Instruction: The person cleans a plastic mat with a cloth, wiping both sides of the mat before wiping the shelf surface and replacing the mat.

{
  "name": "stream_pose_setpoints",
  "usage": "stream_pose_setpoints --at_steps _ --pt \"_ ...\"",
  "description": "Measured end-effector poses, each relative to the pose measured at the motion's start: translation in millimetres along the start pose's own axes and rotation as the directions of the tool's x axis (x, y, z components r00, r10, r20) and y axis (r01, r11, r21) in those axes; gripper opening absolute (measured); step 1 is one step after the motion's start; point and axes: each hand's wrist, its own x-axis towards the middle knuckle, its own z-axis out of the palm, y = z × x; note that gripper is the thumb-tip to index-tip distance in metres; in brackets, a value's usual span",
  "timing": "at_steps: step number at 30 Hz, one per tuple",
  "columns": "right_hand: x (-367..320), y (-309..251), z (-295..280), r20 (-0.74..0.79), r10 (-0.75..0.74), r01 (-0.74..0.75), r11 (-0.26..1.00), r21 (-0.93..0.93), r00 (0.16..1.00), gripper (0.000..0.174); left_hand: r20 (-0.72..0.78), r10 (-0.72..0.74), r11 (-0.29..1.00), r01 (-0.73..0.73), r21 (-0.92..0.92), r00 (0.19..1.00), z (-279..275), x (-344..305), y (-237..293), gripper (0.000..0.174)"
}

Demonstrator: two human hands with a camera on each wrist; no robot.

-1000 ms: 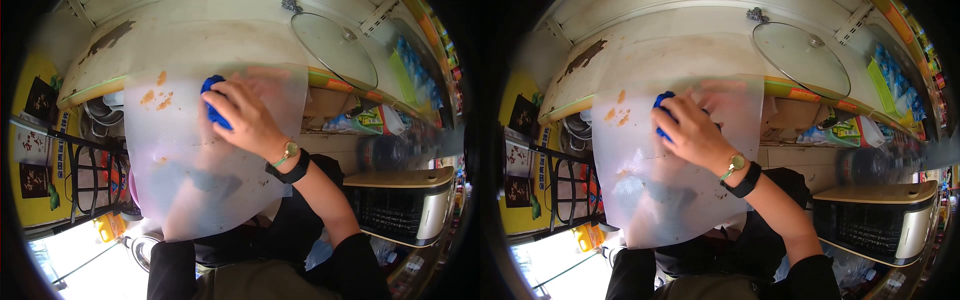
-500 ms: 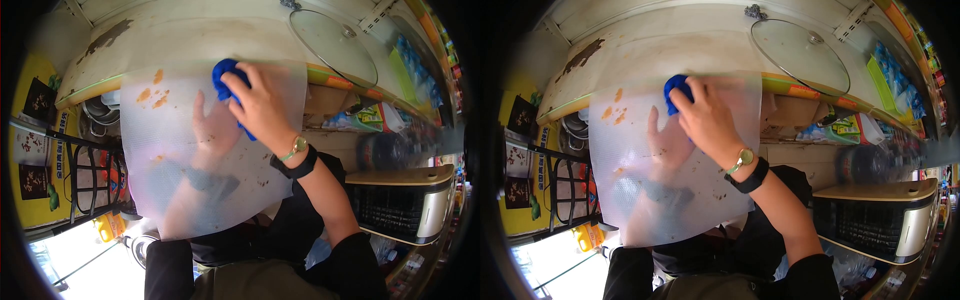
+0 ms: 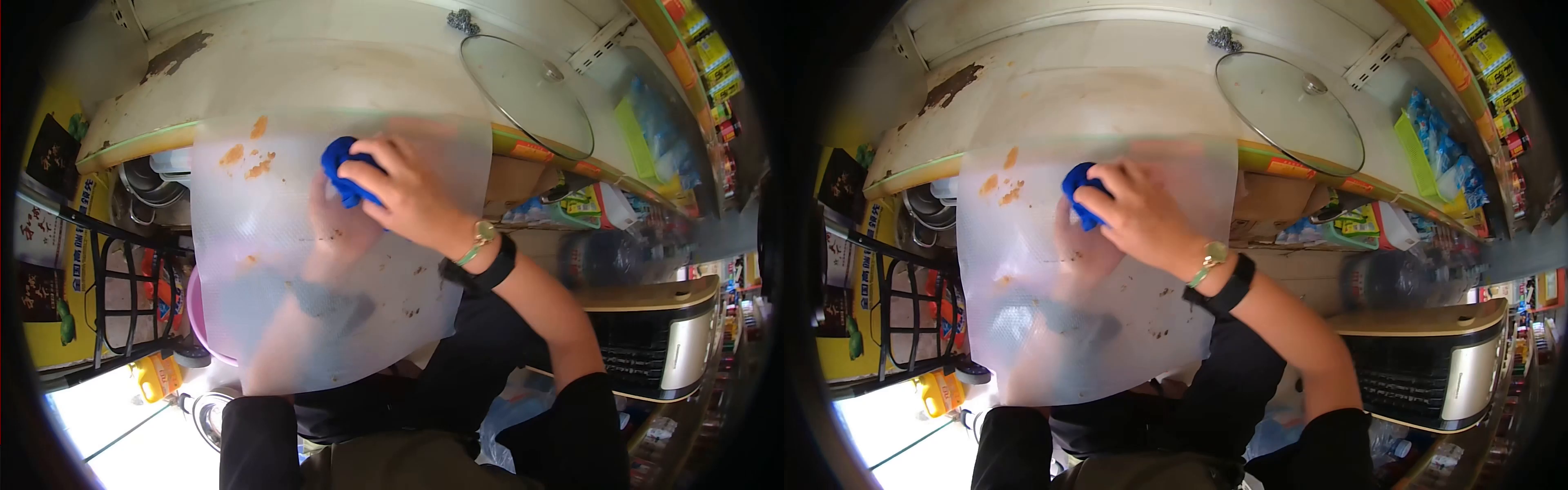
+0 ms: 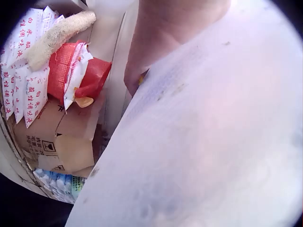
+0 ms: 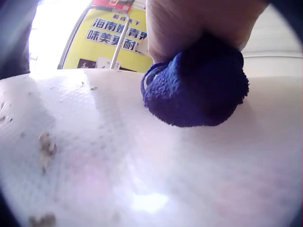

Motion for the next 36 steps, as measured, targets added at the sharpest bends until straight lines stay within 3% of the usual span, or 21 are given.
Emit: stream_pose_setpoints --at_steps 1,3,4,6,9,11,13,15,18,19,21,25,27,31,32,33,35,36 --pt "-4 6 -12 0.033 0.032 -0.032 0.999 0.018 0.999 0.041 0.477 -0.205 0.847 0.399 -0.351 0.855 4 -26 40 0.064" --pt "-15 -4 -23 0.082 0.095 -0.098 0.994 0.036 0.992 0.041 0.451 -0.221 0.860 0.391 -0.328 0.865 11 -26 44 0.071" --pt "-21 -13 -25 0.056 0.176 -0.182 0.973 0.141 0.983 0.040 0.428 -0.245 0.882 0.383 -0.273 0.870 15 -24 45 0.079" --pt "-33 -39 -29 0.040 0.319 -0.316 0.902 0.293 0.947 0.040 0.484 -0.257 0.851 0.433 -0.297 0.837 22 -27 52 0.079" --pt "-46 -84 -43 -0.050 0.389 -0.365 0.895 0.255 0.920 0.045 0.526 -0.255 0.838 0.457 -0.298 0.811 16 -15 46 0.082" --pt "-56 -102 -46 -0.135 0.470 -0.418 0.860 0.292 0.872 0.046 0.549 -0.224 0.870 0.419 -0.260 0.805 15 -6 46 0.083" --pt "-65 -123 -41 -0.222 0.628 -0.534 0.763 0.365 0.746 0.045 0.549 -0.234 0.859 0.436 -0.270 0.802 17 -8 49 0.083" --pt "-62 -135 -28 -0.272 0.673 -0.527 0.721 0.450 0.687 0.044 0.589 -0.237 0.820 0.484 -0.304 0.773 16 -8 50 0.083" --pt "-31 -136 -18 -0.301 0.553 -0.381 0.793 0.476 0.777 0.044 0.672 -0.197 0.800 0.513 -0.310 0.714 11 0 46 0.084" --pt "-19 -133 -16 -0.324 0.484 -0.312 0.832 0.459 0.813 0.045 0.755 -0.113 0.741 0.561 -0.369 0.646 16 -1 48 0.086" --pt "6 -123 -11 -0.361 0.363 -0.186 0.878 0.441 0.859 0.045 0.565 -0.194 0.788 0.470 -0.398 0.802 27 -32 63 0.068" --pt "27 -79 -13 -0.220 0.107 0.003 0.894 0.448 0.970 0.045 0.609 -0.089 0.794 0.425 -0.434 0.788 9 -21 49 0.057" --pt "27 -55 -16 -0.132 -0.099 0.130 0.959 0.252 0.986 0.042 0.624 -0.022 0.795 0.392 -0.463 0.781 -8 -12 38 0.049" --pt "16 -21 -15 -0.108 -0.084 0.094 0.991 0.097 0.991 0.039 0.633 0.076 0.784 0.346 -0.515 0.770 -15 -6 37 0.036" --pt "11 -13 -13 -0.176 -0.030 0.052 0.991 0.121 0.984 0.039 0.637 -0.059 0.818 0.403 -0.410 0.768 -15 -5 48 0.056" --pt "6 -10 -12 -0.205 0.062 -0.028 0.986 0.165 0.977 0.039 0.302 -0.295 0.864 0.388 -0.322 0.907 12 -22 69 0.063" --pt "1 -7 -19 -0.236 0.091 -0.071 0.993 0.092 0.968 0.039 0.512 -0.221 0.855 0.418 -0.307 0.830 6 -16 71 0.069" --pt "-2 -5 -24 -0.246 0.078 -0.060 0.995 0.080 0.966 0.038 0.502 -0.251 0.858 0.431 -0.281 0.828 7 -18 74 0.069"
